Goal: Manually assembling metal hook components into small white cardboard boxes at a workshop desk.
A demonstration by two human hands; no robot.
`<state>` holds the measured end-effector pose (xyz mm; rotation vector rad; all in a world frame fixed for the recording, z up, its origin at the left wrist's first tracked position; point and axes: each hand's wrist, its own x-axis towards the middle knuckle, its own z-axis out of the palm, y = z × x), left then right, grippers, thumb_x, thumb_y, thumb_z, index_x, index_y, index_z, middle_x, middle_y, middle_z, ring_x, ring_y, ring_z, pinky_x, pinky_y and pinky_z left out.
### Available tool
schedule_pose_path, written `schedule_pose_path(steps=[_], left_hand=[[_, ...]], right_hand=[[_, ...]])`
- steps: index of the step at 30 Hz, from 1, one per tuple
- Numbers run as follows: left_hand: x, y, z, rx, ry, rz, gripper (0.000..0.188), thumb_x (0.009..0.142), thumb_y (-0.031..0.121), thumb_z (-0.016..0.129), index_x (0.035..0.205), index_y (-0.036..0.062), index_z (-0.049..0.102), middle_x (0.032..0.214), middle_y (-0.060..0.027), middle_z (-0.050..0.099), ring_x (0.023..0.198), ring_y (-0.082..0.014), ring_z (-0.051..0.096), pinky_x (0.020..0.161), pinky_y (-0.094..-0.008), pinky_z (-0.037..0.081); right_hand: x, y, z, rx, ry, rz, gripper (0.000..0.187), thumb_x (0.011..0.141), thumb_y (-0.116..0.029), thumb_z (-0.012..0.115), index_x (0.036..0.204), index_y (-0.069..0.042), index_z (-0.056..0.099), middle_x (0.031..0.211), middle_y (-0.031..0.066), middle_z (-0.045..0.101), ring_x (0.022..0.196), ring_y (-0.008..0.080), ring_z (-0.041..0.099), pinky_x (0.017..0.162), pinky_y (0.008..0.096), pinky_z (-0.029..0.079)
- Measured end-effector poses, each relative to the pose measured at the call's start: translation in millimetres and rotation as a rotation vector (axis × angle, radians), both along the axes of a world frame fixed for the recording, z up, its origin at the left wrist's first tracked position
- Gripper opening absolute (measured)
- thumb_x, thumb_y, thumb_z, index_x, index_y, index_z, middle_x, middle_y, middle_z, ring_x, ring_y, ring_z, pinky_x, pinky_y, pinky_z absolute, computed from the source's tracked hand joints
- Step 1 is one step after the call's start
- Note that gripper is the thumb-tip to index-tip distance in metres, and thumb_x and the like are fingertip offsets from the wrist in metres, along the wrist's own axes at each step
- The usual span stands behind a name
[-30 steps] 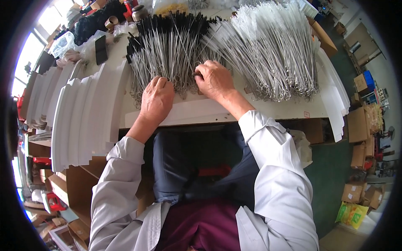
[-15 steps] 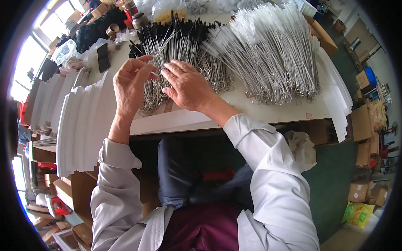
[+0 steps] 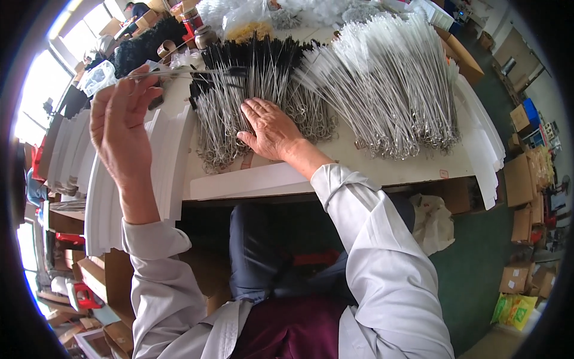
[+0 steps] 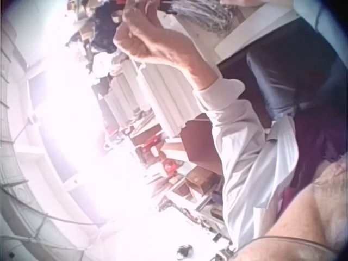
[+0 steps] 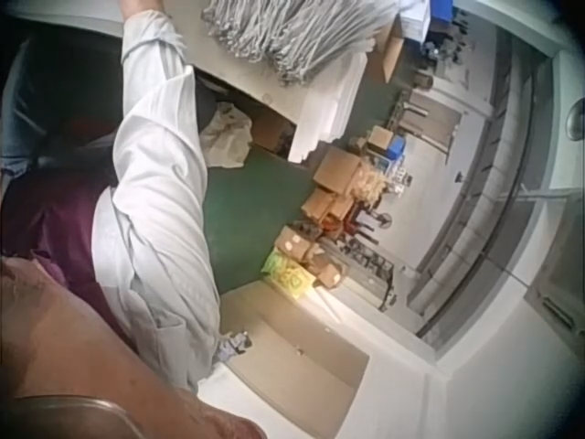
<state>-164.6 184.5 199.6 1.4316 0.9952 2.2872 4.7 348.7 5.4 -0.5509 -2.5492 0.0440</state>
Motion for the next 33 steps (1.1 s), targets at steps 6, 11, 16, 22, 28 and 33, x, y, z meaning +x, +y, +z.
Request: schedule_pose_path(steps=[6,11,16,22,28,33], left_hand=[[9.6,-29.9,8.6,-0.003,-0.071,-0.069,0.015,0.103,0.008,0.057,0.100,-0.0027,0.067,0.109,-0.0295,0.073,0.099,-0.0360,0.076,0.084,-0.0451,0.063],[30.5,-49.1,-15.2,-0.020,-0.187,-0.267,0.018,0.106,0.011,0.048,0.103,-0.0009,0.061,0.119,-0.0347,0.068,0.106,-0.0369,0.073,0.089,-0.0455,0.060],[58.6,-72.2,-44.9,-0.055,-0.477,-0.535,0.022,0.107,0.016,0.047,0.111,-0.0004,0.060,0.131,-0.0356,0.062,0.113,-0.0363,0.070,0.094,-0.0445,0.058],[79.0,-84.3,-80.8,-0.247,-0.664,-0.533,0.017,0.107,0.014,0.049,0.104,0.0020,0.060,0.121,-0.0289,0.068,0.107,-0.0359,0.072,0.084,-0.0441,0.062],[95.1,-95.8,-96.6,-0.446,-0.652,-0.486,0.011,0.104,0.008,0.055,0.100,0.0010,0.062,0.104,-0.0214,0.073,0.095,-0.0311,0.075,0.078,-0.0424,0.063],[108.2,-99.1,-108.3,-0.628,-0.491,-0.511,0.009,0.099,0.005,0.065,0.092,0.0008,0.065,0.091,-0.0149,0.074,0.080,-0.0213,0.074,0.076,-0.0355,0.063]], right_hand=[[13.1,-39.8,45.9,-0.097,0.083,0.014,0.061,0.102,-0.045,0.061,0.138,0.004,0.059,0.147,0.0197,0.058,0.138,0.0323,0.054,0.121,0.0473,0.035],[40.4,-86.1,84.0,-1.198,0.434,0.372,0.074,0.095,-0.038,0.077,0.149,0.004,0.048,0.142,0.0198,0.060,0.109,0.0234,0.070,0.096,0.0346,0.055],[56.2,-101.7,109.9,-1.601,0.759,0.715,0.074,0.101,-0.031,0.070,0.157,0.001,0.036,0.145,0.0231,0.056,0.098,0.0207,0.071,0.083,0.0346,0.057],[86.9,-110.4,104.1,-1.669,0.849,0.685,0.042,0.104,-0.016,0.064,0.142,0.001,0.057,0.109,0.0128,0.073,0.086,0.0167,0.071,0.069,0.0311,0.058],[112.9,-116.2,103.8,-1.524,0.792,0.485,0.023,0.104,-0.022,0.065,0.111,0.000,0.069,0.095,0.0122,0.073,0.078,0.0168,0.072,0.065,0.0313,0.060],[126.0,-120.5,98.1,-1.444,0.930,0.265,0.023,0.103,-0.023,0.067,0.109,-0.001,0.070,0.088,0.0103,0.072,0.067,0.0165,0.071,0.055,0.0294,0.058]])
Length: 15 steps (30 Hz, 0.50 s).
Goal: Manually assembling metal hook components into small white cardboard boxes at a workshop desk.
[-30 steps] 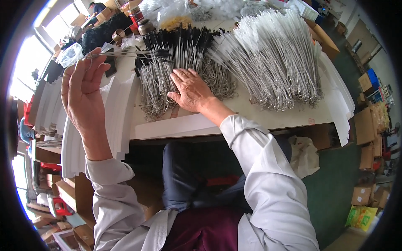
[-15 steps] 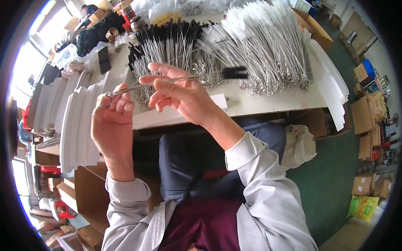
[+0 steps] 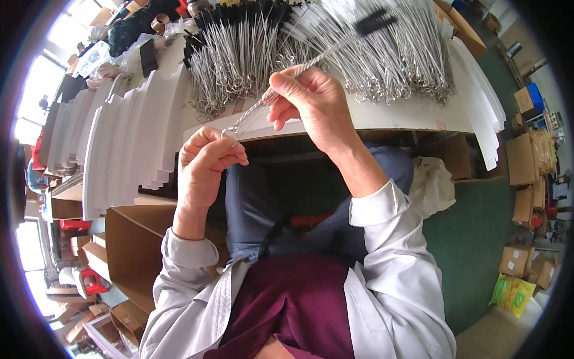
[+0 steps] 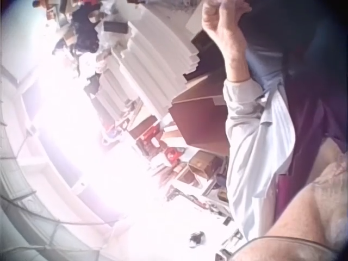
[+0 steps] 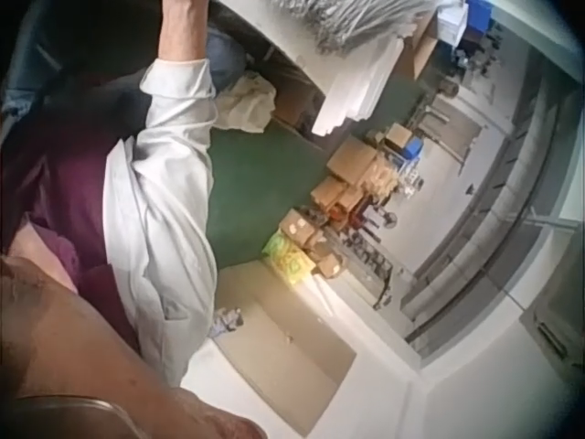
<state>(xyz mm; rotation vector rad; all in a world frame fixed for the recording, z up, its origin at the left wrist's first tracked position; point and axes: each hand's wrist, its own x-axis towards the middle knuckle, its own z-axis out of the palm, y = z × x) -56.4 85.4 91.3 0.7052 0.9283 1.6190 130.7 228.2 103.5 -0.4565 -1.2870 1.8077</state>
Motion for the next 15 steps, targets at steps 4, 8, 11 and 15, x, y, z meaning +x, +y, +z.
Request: schedule_pose_path(steps=[4,8,11,15], left_hand=[[12.4,3.0,-2.5,-0.002,0.195,-0.052,0.005,0.096,0.001,0.067,0.091,0.0008,0.066,0.086,-0.0107,0.074,0.080,-0.0148,0.071,0.078,-0.0314,0.060],[26.0,1.9,-5.9,0.030,0.424,0.012,0.005,0.097,0.000,0.066,0.091,-0.0005,0.065,0.086,-0.0092,0.073,0.079,-0.0122,0.068,0.078,-0.0278,0.056],[33.3,3.9,-8.5,0.039,0.415,-0.008,0.005,0.097,0.000,0.065,0.092,-0.0006,0.064,0.086,-0.0086,0.073,0.079,-0.0118,0.068,0.078,-0.0272,0.055],[46.1,7.5,-13.0,0.063,0.256,-0.037,0.006,0.098,0.000,0.064,0.092,-0.0002,0.063,0.087,-0.0092,0.074,0.079,-0.0125,0.069,0.079,-0.0276,0.056]], right_hand=[[4.7,-0.5,0.6,0.065,0.039,-0.119,0.023,0.099,-0.022,0.073,0.102,0.000,0.070,0.077,0.0091,0.070,0.058,0.0155,0.068,0.049,0.0290,0.056],[7.1,0.1,-0.3,0.058,-0.006,-0.248,0.025,0.097,-0.026,0.076,0.100,-0.001,0.072,0.070,0.0063,0.067,0.051,0.0108,0.062,0.045,0.0251,0.050],[8.8,1.2,-3.3,0.145,-0.082,-0.430,0.029,0.096,-0.031,0.078,0.090,-0.003,0.074,0.061,0.0015,0.063,0.044,0.0054,0.051,0.040,0.0209,0.039],[4.4,-1.4,-4.8,0.039,-0.023,-0.541,0.026,0.098,-0.030,0.076,0.100,-0.004,0.076,0.058,-0.0030,0.053,0.043,0.0058,0.044,0.041,0.0234,0.035]])
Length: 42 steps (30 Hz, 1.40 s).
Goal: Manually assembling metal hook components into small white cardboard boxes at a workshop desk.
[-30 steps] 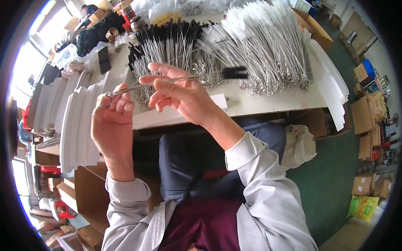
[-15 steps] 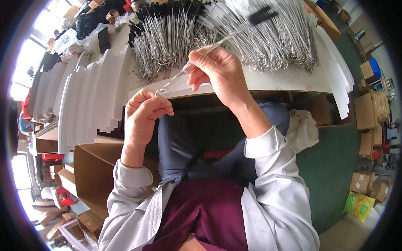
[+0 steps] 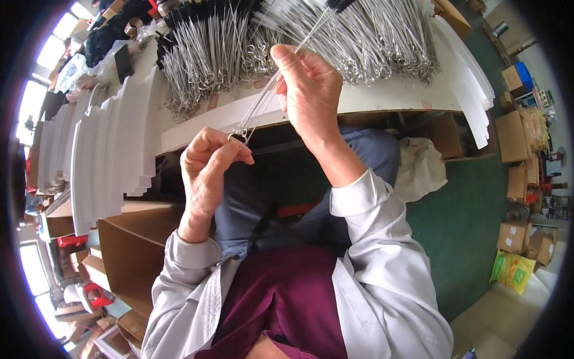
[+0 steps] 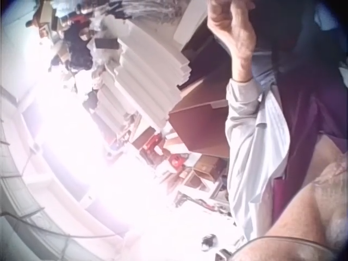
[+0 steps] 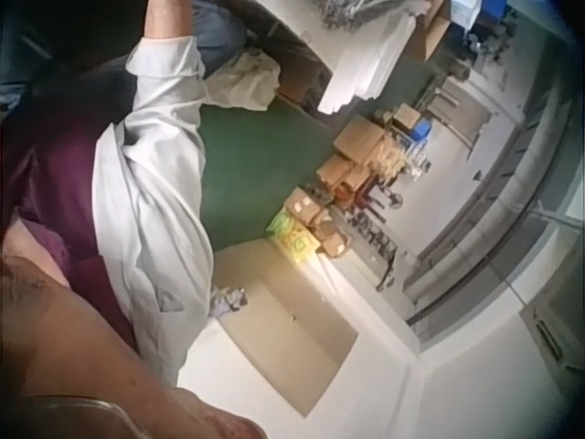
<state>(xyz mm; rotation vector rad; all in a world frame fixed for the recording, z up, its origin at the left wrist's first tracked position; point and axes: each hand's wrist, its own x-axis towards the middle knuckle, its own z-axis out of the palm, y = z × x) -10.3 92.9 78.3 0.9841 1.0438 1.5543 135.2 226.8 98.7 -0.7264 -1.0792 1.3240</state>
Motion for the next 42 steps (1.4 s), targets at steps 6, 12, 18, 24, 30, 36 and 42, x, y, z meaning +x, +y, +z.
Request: schedule_pose_path(steps=[6,12,18,24,30,36,42], left_hand=[[10.2,7.6,-12.3,-0.047,-0.255,-0.089,0.006,0.101,0.003,0.057,0.096,0.0024,0.060,0.088,-0.0145,0.072,0.080,-0.0223,0.071,0.079,-0.0389,0.061],[16.3,6.2,-14.8,-0.046,-0.277,-0.049,0.007,0.102,0.002,0.055,0.096,0.0017,0.060,0.088,-0.0146,0.072,0.080,-0.0224,0.071,0.079,-0.0390,0.061],[26.9,3.7,-13.2,-0.013,0.067,0.010,0.008,0.097,-0.003,0.061,0.090,0.0002,0.063,0.087,-0.0068,0.072,0.080,-0.0085,0.066,0.078,-0.0251,0.054],[35.5,5.4,-22.8,-0.104,0.092,-0.113,0.007,0.098,-0.001,0.061,0.091,-0.0007,0.064,0.087,-0.0073,0.072,0.079,-0.0099,0.067,0.077,-0.0260,0.055],[54.9,12.3,-37.1,-0.187,0.127,-0.280,0.006,0.100,0.004,0.064,0.100,-0.0020,0.065,0.088,-0.0077,0.072,0.081,-0.0108,0.068,0.078,-0.0262,0.057],[43.8,29.5,-24.7,-0.158,0.393,-0.257,0.010,0.099,0.007,0.064,0.098,-0.0023,0.069,0.086,-0.0046,0.071,0.079,-0.0091,0.067,0.074,-0.0248,0.055],[42.1,108.7,7.3,0.072,0.883,-0.016,0.012,0.091,0.009,0.068,0.089,-0.0021,0.071,0.073,-0.0099,0.070,0.069,-0.0158,0.069,0.067,-0.0303,0.054]], right_hand=[[-1.1,7.6,-4.6,0.045,0.109,-0.114,0.024,0.099,-0.029,0.075,0.102,-0.005,0.075,0.054,-0.0048,0.050,0.042,0.0044,0.042,0.040,0.0238,0.034],[4.8,16.9,1.3,0.001,0.118,-0.190,0.021,0.098,-0.025,0.076,0.094,-0.004,0.072,0.055,-0.0052,0.050,0.041,0.0043,0.043,0.039,0.0226,0.033],[3.6,22.8,-8.8,0.132,0.050,-0.205,0.032,0.103,-0.032,0.070,0.088,-0.004,0.066,0.063,-0.0065,0.050,0.050,0.0025,0.045,0.046,0.0228,0.038],[13.0,20.0,-3.9,0.108,0.168,-0.212,0.037,0.110,-0.038,0.055,0.097,-0.003,0.059,0.067,0.0021,0.056,0.049,0.0096,0.052,0.045,0.0258,0.042],[41.7,14.6,3.1,-0.038,0.274,0.030,0.035,0.112,-0.031,0.051,0.121,0.000,0.063,0.067,-0.0003,0.053,0.048,0.0083,0.042,0.043,0.0230,0.032],[83.0,28.4,-2.2,-0.020,-0.064,-0.092,0.039,0.112,-0.033,0.051,0.113,0.002,0.068,0.065,-0.0086,0.042,0.051,0.0004,0.034,0.045,0.0199,0.030],[132.5,53.8,-54.2,0.116,-0.407,-0.276,0.035,0.112,-0.030,0.050,0.109,-0.001,0.070,0.067,-0.0089,0.040,0.057,0.0005,0.032,0.049,0.0202,0.028]])
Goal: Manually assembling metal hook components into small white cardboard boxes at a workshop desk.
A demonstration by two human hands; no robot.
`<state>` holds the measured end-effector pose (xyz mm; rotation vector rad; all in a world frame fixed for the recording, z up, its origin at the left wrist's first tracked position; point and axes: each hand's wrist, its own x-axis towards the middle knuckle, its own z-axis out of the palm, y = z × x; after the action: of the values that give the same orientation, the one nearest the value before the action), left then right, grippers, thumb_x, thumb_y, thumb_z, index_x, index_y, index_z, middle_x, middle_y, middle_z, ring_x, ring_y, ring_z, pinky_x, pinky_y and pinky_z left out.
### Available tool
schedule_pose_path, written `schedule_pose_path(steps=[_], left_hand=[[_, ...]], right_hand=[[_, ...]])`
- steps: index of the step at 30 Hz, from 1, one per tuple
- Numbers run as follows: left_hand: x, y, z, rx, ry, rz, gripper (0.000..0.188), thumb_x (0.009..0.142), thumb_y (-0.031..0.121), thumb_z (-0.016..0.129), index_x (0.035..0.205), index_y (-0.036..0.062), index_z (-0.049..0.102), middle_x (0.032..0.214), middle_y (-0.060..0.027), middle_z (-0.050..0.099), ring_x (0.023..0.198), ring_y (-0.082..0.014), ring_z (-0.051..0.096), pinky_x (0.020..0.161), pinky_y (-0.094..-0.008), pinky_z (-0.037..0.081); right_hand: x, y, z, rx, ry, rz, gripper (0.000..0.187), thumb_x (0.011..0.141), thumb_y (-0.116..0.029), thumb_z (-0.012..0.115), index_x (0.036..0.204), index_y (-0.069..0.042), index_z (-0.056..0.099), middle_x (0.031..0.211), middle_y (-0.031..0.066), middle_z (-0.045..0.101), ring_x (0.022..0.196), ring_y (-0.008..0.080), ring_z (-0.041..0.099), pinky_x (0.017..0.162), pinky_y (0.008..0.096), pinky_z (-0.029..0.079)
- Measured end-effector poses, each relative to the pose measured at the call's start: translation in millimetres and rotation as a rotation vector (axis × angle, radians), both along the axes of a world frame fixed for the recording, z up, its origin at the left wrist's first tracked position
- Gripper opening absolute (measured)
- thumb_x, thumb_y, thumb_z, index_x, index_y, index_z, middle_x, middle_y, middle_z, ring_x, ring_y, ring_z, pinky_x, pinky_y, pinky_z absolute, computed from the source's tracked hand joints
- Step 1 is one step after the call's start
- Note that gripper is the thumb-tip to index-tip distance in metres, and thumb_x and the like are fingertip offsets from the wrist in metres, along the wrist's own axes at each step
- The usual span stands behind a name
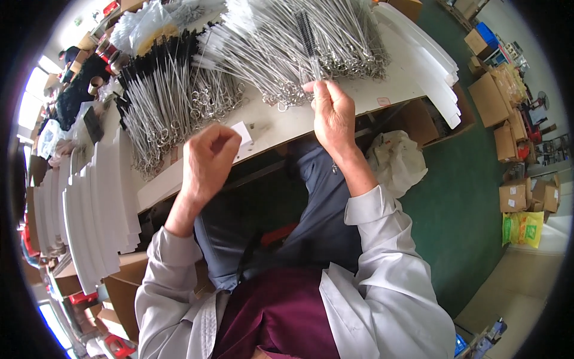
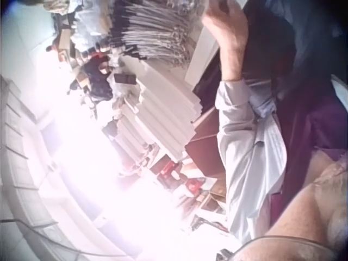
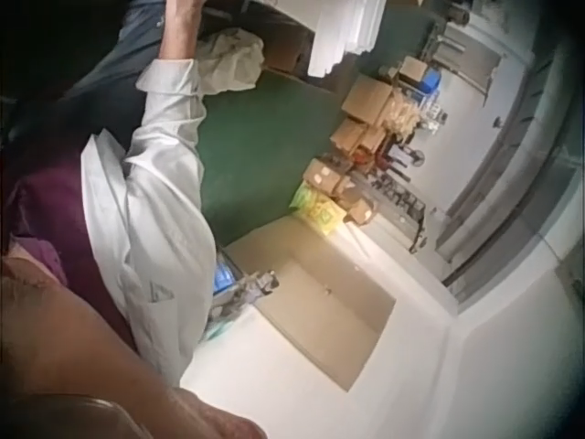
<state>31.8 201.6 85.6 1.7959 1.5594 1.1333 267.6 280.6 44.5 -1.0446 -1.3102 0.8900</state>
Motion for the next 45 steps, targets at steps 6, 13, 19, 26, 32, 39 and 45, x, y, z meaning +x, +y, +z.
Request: schedule_pose_path(steps=[6,13,19,26,32,39,45], left_hand=[[14.9,92.0,-30.6,0.072,0.222,0.015,0.023,0.088,0.019,0.070,0.086,-0.0029,0.074,0.073,-0.0141,0.073,0.065,-0.0202,0.073,0.065,-0.0326,0.056],[32.1,125.3,-37.7,-0.465,0.029,0.018,0.024,0.088,0.014,0.067,0.080,-0.0082,0.071,0.068,-0.0126,0.069,0.051,-0.0180,0.067,0.044,-0.0325,0.057],[31.1,109.2,-14.6,-0.430,-0.073,0.055,0.017,0.086,0.011,0.068,0.083,-0.0062,0.069,0.070,-0.0122,0.069,0.056,-0.0162,0.067,0.049,-0.0316,0.058],[12.9,87.8,6.5,0.207,0.200,0.167,0.012,0.081,0.010,0.071,0.076,0.0010,0.065,0.074,-0.0182,0.067,0.067,-0.0356,0.067,0.065,-0.0424,0.054],[19.2,75.9,28.2,0.445,0.255,0.140,0.011,0.078,0.003,0.071,0.077,0.0014,0.060,0.082,-0.0182,0.064,0.079,-0.0392,0.065,0.068,-0.0455,0.053],[-6.6,76.4,58.1,0.413,0.189,0.071,0.012,0.082,0.004,0.064,0.080,-0.0007,0.054,0.082,-0.0190,0.058,0.076,-0.0413,0.062,0.067,-0.0489,0.052],[-25.7,86.9,89.1,0.419,0.007,0.132,0.009,0.080,0.003,0.063,0.076,-0.0030,0.058,0.068,-0.0179,0.063,0.062,-0.0281,0.065,0.061,-0.0388,0.052]], right_hand=[[9.2,-6.5,-6.2,0.004,-0.157,-0.013,0.033,0.112,-0.027,0.051,0.104,-0.002,0.071,0.068,-0.0062,0.045,0.062,0.0035,0.038,0.056,0.0235,0.034],[4.8,-12.1,0.3,-0.054,-0.136,0.109,0.031,0.111,-0.025,0.052,0.099,-0.002,0.070,0.066,-0.0031,0.050,0.060,0.0061,0.043,0.058,0.0252,0.040],[-12.6,0.3,12.6,-0.063,-0.035,0.192,0.034,0.112,-0.024,0.050,0.096,-0.001,0.068,0.068,-0.0003,0.058,0.058,0.0058,0.049,0.054,0.0242,0.041],[-61.2,50.1,-3.2,-0.188,0.088,0.425,0.035,0.109,-0.025,0.052,0.099,0.004,0.068,0.088,0.0102,0.073,0.077,0.0150,0.072,0.066,0.0292,0.058],[-70.0,78.6,17.6,-0.329,0.256,0.414,0.035,0.106,-0.024,0.054,0.108,0.009,0.065,0.105,0.0192,0.072,0.094,0.0279,0.075,0.085,0.0371,0.063],[-83.6,109.4,3.7,-0.398,0.453,0.403,0.035,0.108,-0.023,0.051,0.108,0.012,0.060,0.113,0.0272,0.066,0.102,0.0352,0.071,0.095,0.0440,0.061],[-91.2,121.2,-3.7,-0.380,0.422,0.313,0.036,0.109,-0.022,0.049,0.107,0.012,0.061,0.109,0.0265,0.068,0.099,0.0339,0.073,0.091,0.0435,0.063]])
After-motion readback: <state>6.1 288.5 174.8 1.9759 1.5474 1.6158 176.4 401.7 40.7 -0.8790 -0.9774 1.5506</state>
